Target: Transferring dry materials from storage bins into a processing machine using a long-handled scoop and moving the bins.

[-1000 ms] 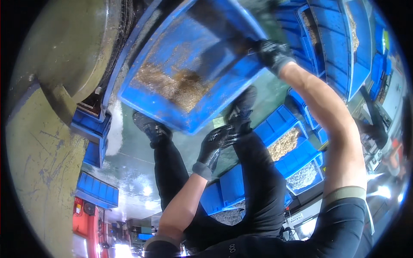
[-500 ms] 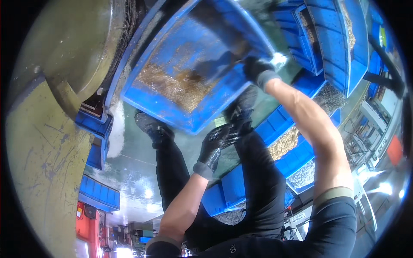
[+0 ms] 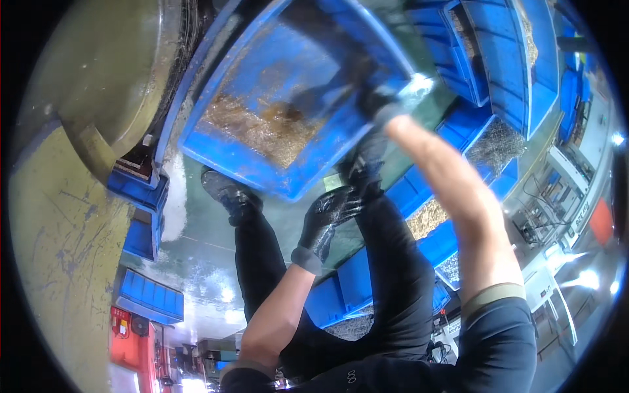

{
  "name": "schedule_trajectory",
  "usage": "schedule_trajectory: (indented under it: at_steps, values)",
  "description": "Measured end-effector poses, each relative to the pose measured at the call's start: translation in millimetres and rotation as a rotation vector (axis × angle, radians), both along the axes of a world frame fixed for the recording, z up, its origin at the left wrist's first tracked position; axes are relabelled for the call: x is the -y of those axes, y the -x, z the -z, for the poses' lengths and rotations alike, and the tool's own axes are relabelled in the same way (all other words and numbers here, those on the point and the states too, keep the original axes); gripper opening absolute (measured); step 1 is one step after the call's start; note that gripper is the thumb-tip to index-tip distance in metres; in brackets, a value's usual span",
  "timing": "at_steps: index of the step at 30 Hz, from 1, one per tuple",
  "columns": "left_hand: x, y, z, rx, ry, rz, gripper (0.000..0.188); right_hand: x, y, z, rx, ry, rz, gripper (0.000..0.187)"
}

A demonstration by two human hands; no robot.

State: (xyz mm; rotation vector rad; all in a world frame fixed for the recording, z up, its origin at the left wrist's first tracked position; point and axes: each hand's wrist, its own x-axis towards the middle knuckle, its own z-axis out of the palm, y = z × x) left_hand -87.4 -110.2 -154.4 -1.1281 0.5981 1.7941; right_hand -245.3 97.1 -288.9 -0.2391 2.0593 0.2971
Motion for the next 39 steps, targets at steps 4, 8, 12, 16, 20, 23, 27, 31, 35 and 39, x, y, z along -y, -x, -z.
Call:
schedule_trajectory:
  at_steps: [4, 8, 12, 16, 20, 23, 27, 31, 35, 39]
  values:
    - [-0.8, 5.3, 3.4, -0.002, 0.027, 0.036, 0.032, 21.7, -30.2, -23.0, -0.037, 0.313, 0.414, 0.039]
    - [1.7, 6.3, 2.7, -0.030, 0.024, 0.026, 0.031, 13.3, -14.0, -22.2, -0.194, 0.186, 0.687, 0.041]
    - [-11.7, 2.7, 9.9, -0.025, -0.042, -0.010, 0.030, 63.2, -88.4, 6.2, 0.022, -0.073, -0.131, 0.038]
    - [16.2, -1.5, 13.3, 0.015, 0.036, -0.017, 0.030, 85.1, -36.1, -57.5, -0.085, 0.185, 0.504, 0.045]
    - [24.5, -9.7, 12.9, 0.018, 0.018, -0.054, 0.034, 54.6, 55.1, -13.8, -0.653, 0.291, 0.439, 0.036]
    - [11.8, -8.1, 17.3, -0.011, -0.009, -0.043, 0.035, 43.8, 106.0, 38.9, -0.691, 0.251, 0.174, 0.038]
    - [26.9, -6.4, 8.1, -0.017, 0.032, 0.020, 0.036, 121.9, 127.9, 11.5, -0.606, 0.290, 0.355, 0.035]
    - [38.5, -5.4, 7.1, -0.043, 0.090, 0.026, 0.036, 123.7, 154.1, -8.2, -0.415, 0.338, 0.233, 0.033]
    - [6.7, 4.8, 7.3, -0.061, -0.024, 0.013, 0.036, 57.9, 148.0, 60.9, -0.562, 0.354, 0.371, 0.032]
    - [39.8, 7.9, 5.7, -0.078, 0.040, -0.036, 0.036, 143.8, 64.6, -23.7, -0.130, 0.402, 0.312, 0.037]
